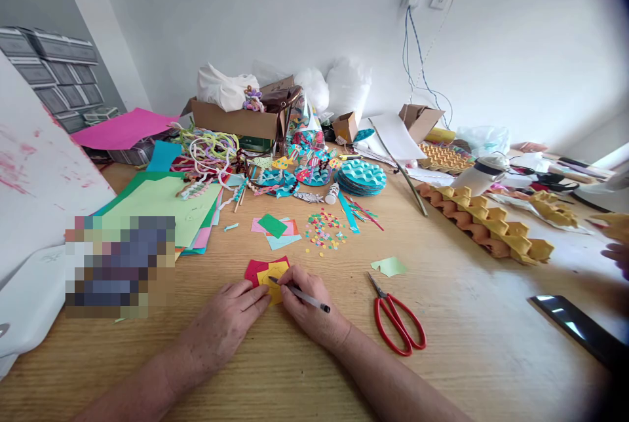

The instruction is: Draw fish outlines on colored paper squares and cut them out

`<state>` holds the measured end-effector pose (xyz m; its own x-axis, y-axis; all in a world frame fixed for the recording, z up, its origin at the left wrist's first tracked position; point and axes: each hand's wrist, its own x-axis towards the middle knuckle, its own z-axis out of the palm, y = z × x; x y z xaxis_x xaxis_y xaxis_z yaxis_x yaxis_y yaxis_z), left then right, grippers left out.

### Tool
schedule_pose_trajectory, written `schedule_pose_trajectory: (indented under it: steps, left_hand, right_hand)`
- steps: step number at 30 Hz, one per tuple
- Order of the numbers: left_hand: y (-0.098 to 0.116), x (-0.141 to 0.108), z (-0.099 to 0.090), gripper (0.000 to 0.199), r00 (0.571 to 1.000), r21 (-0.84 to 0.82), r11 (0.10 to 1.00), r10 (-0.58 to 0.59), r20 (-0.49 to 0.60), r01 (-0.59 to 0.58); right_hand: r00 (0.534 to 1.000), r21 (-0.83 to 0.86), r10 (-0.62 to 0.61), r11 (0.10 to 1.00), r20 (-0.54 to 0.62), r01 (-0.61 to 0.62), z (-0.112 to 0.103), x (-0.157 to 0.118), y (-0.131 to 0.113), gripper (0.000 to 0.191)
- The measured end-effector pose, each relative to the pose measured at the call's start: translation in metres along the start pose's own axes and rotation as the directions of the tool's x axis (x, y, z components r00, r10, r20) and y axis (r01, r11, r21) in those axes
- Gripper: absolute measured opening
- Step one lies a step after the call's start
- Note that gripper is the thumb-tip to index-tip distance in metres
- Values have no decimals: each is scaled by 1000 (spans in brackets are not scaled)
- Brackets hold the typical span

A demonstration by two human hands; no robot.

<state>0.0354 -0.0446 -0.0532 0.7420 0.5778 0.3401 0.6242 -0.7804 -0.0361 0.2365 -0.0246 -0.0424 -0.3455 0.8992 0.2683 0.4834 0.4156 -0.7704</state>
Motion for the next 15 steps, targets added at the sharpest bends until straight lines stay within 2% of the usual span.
schedule_pose_trajectory:
  steps: [8,15]
  left_hand:
    - [3,3,-5,41,1000,50,999,17,-19,-16]
    - [4,3,-5,40,1000,51,999,-16,-22,17]
  right_hand:
    - [1000,11,-17,1000,-13,18,0,-1,2,11]
    - [1000,36,-22,999,-8,22,0,-3,4,10]
